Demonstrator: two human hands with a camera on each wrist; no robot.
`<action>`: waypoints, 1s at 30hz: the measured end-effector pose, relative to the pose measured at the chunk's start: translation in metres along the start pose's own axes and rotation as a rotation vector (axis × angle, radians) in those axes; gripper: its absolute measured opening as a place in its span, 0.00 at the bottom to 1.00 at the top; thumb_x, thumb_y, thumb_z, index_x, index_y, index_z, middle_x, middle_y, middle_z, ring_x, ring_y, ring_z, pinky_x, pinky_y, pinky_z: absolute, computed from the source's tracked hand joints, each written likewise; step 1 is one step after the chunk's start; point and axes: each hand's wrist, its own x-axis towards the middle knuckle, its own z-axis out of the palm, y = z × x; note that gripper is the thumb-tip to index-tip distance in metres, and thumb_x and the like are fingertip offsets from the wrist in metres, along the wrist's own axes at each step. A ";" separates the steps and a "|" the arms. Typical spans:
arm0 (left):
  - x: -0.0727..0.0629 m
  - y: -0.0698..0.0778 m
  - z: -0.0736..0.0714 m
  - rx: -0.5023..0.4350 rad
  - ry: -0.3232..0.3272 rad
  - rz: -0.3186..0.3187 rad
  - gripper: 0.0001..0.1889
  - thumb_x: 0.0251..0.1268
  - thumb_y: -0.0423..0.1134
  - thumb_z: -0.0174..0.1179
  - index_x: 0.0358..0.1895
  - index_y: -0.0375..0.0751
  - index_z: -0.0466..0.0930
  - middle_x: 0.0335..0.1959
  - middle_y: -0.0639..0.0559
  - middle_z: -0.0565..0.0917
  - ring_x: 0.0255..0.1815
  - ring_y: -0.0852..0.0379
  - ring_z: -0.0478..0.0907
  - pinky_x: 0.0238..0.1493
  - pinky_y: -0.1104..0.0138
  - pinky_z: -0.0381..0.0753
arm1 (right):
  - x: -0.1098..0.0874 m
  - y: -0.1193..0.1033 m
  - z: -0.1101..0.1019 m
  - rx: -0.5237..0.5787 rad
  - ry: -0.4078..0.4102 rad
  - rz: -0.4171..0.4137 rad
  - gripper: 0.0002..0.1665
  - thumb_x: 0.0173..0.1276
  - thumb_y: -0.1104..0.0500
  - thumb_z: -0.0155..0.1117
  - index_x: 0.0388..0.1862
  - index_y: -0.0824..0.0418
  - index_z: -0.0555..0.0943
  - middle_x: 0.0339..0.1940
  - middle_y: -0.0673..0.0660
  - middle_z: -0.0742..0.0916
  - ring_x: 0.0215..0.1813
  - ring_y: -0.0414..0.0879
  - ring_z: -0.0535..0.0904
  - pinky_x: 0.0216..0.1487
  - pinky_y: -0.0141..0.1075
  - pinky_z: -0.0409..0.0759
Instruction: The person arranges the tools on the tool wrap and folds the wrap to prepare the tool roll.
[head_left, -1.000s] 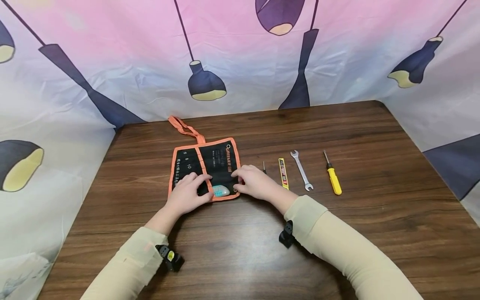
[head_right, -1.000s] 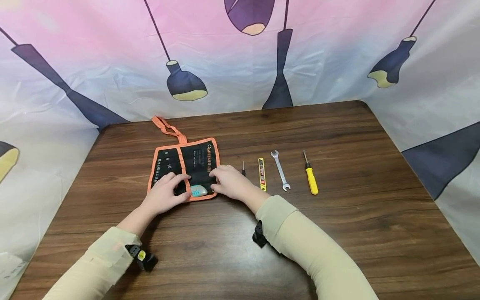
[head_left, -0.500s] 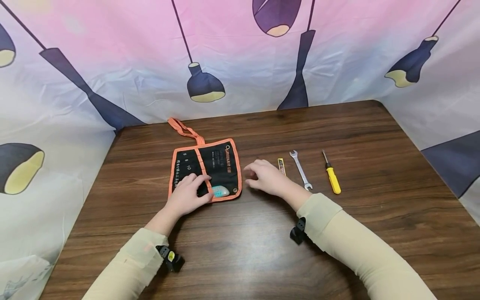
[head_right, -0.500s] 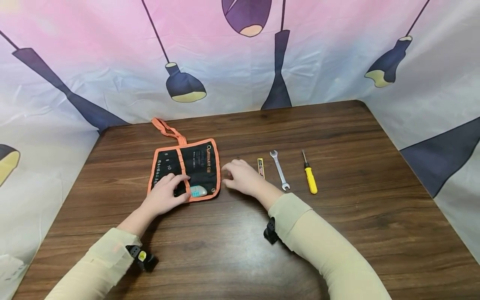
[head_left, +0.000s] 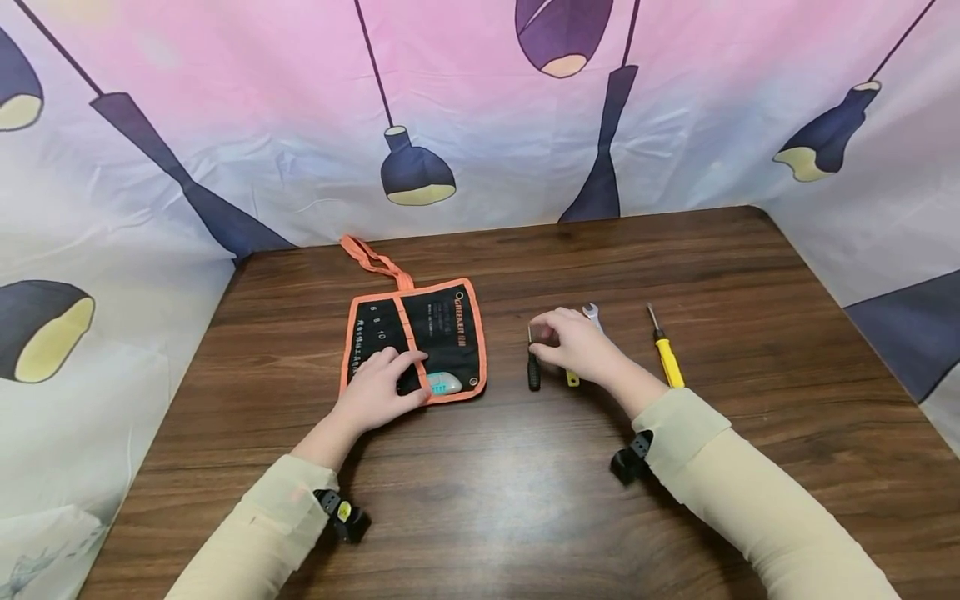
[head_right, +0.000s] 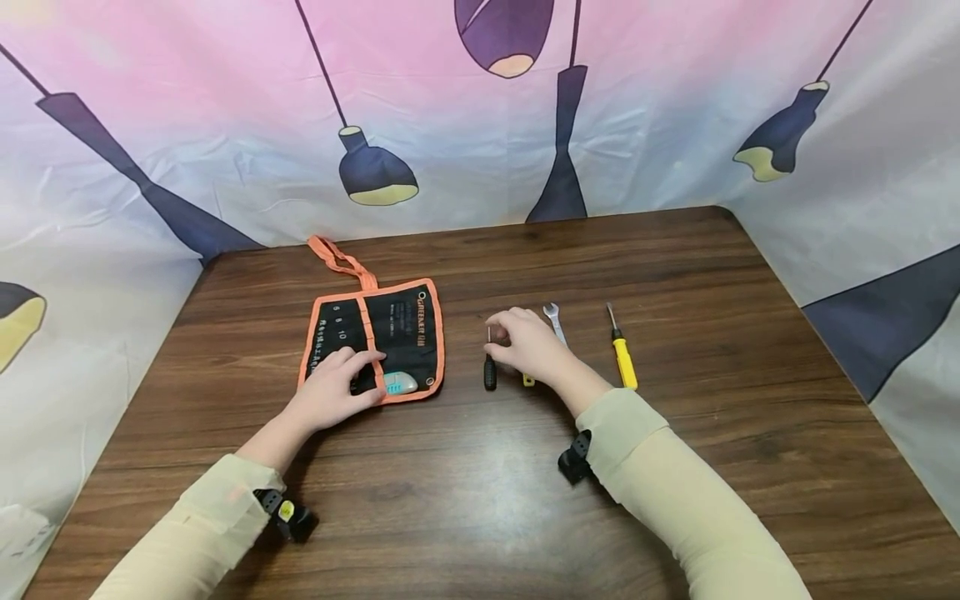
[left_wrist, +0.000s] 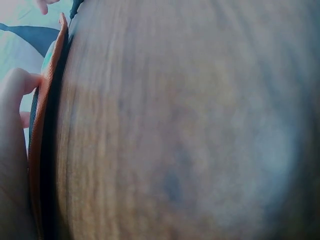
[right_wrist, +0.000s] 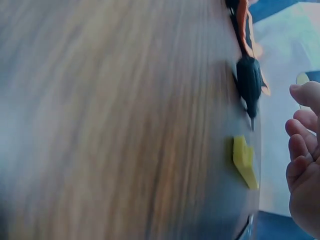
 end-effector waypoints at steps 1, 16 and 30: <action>0.000 0.000 0.000 -0.001 -0.001 0.000 0.28 0.54 0.58 0.59 0.59 0.51 0.74 0.33 0.52 0.70 0.33 0.55 0.64 0.35 0.61 0.62 | -0.002 0.002 -0.002 0.008 0.005 0.014 0.22 0.63 0.54 0.65 0.54 0.62 0.78 0.36 0.53 0.80 0.39 0.48 0.73 0.41 0.41 0.71; 0.000 0.002 0.000 -0.055 -0.003 -0.026 0.27 0.53 0.58 0.61 0.55 0.48 0.74 0.39 0.50 0.74 0.40 0.52 0.68 0.43 0.55 0.67 | -0.020 0.034 -0.028 0.012 0.078 0.078 0.25 0.62 0.55 0.65 0.55 0.66 0.78 0.37 0.56 0.80 0.40 0.49 0.76 0.42 0.44 0.72; 0.000 0.000 0.000 -0.020 0.005 -0.004 0.28 0.54 0.57 0.60 0.59 0.51 0.74 0.34 0.52 0.70 0.34 0.54 0.66 0.37 0.60 0.65 | -0.038 0.062 -0.047 -0.009 0.117 0.138 0.20 0.63 0.56 0.63 0.51 0.66 0.79 0.37 0.57 0.79 0.39 0.50 0.75 0.42 0.44 0.71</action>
